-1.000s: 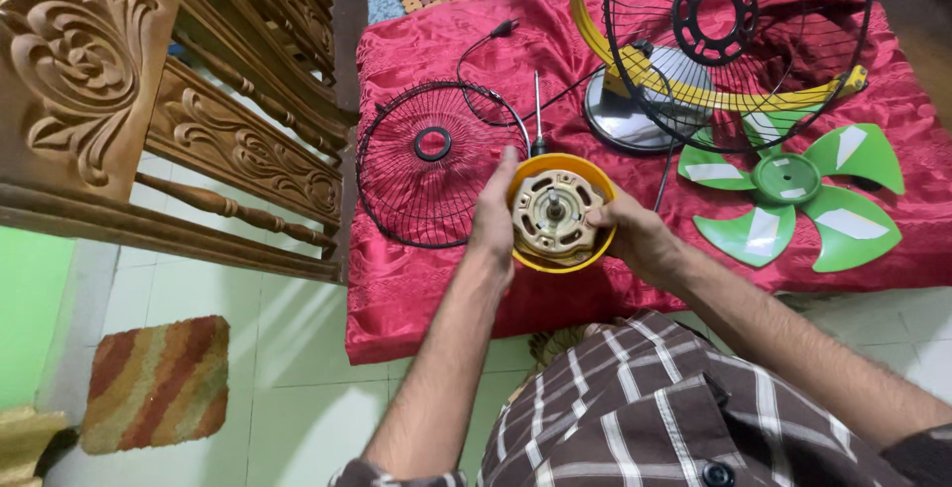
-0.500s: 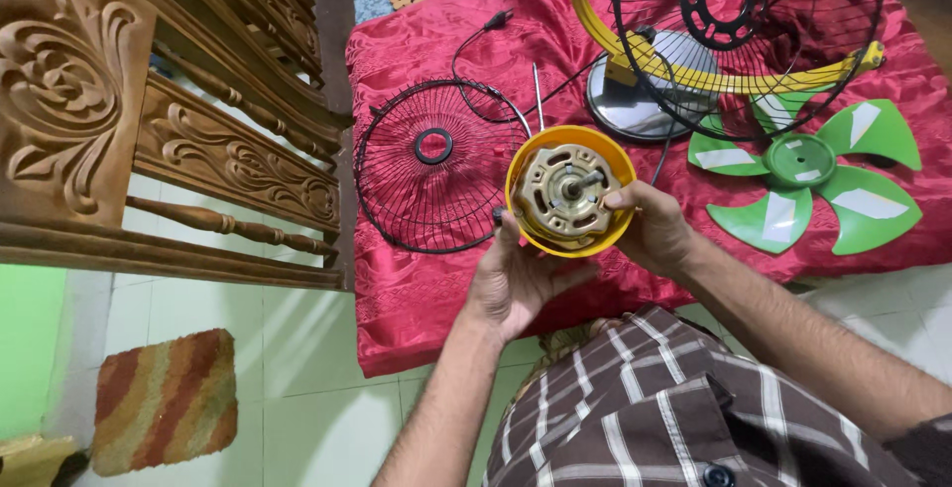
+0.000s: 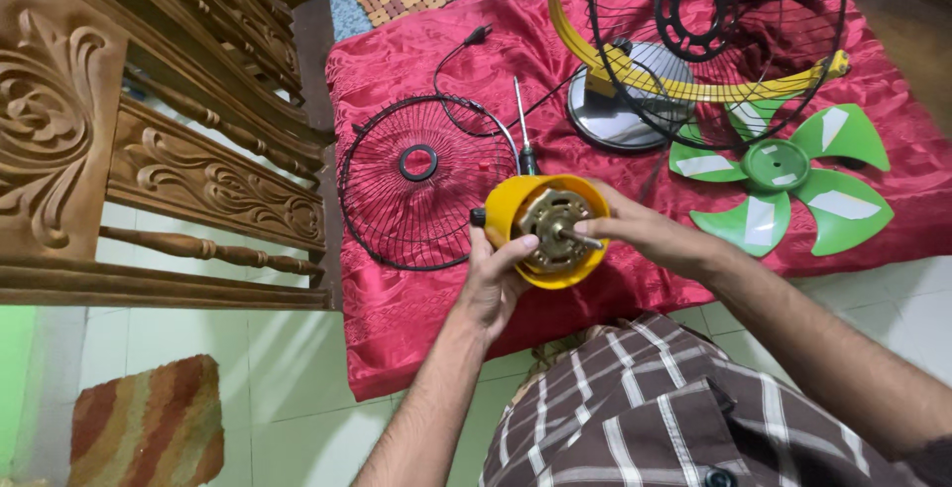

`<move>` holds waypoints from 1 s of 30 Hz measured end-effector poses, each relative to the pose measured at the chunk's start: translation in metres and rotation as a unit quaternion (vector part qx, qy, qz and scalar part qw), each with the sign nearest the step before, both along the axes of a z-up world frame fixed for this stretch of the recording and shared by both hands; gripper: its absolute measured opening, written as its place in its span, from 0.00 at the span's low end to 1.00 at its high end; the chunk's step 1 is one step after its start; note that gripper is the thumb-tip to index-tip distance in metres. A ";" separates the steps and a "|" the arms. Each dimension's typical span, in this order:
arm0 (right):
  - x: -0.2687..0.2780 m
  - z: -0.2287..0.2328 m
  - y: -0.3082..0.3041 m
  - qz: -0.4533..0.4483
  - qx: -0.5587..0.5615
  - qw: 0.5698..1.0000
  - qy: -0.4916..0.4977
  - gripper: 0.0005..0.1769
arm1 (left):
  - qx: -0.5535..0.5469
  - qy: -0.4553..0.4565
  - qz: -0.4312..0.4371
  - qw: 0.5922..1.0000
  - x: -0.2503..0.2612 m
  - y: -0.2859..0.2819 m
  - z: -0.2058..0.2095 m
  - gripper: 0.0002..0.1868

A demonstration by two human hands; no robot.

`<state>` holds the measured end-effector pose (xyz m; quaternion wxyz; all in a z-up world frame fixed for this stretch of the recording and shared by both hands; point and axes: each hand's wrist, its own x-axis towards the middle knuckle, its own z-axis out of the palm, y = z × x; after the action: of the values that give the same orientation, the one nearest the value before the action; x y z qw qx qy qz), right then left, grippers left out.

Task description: The person uses a screwdriver to open the yellow fan motor housing, then places the motor into the fan cage and aligns it with the stand. The person continues to adjust the motor and cage assembly by hand.

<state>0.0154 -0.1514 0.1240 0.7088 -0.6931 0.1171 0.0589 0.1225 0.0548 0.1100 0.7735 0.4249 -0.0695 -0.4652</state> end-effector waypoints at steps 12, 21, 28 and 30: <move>-0.057 0.074 -0.116 -0.167 -0.145 0.974 0.053 0.21 | -0.026 0.037 0.118 0.992 0.031 -0.065 -0.019 0.40; -0.059 0.057 -0.248 -0.333 -0.113 0.928 -0.121 0.08 | 0.090 0.062 0.266 0.958 0.038 -0.136 -0.022 0.49; -0.028 0.025 -0.329 -0.373 -0.216 0.899 -0.083 0.17 | 0.099 0.018 0.284 0.953 0.044 -0.170 -0.028 0.52; -0.013 0.019 -0.340 -0.379 -0.218 0.897 -0.072 0.25 | 0.121 0.022 0.289 0.949 0.048 -0.176 -0.029 0.51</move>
<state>0.0024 -0.4913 0.1426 0.5154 -0.7356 0.3294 -0.2911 0.1702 -0.1207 0.0813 0.8187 0.5073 0.1301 -0.2356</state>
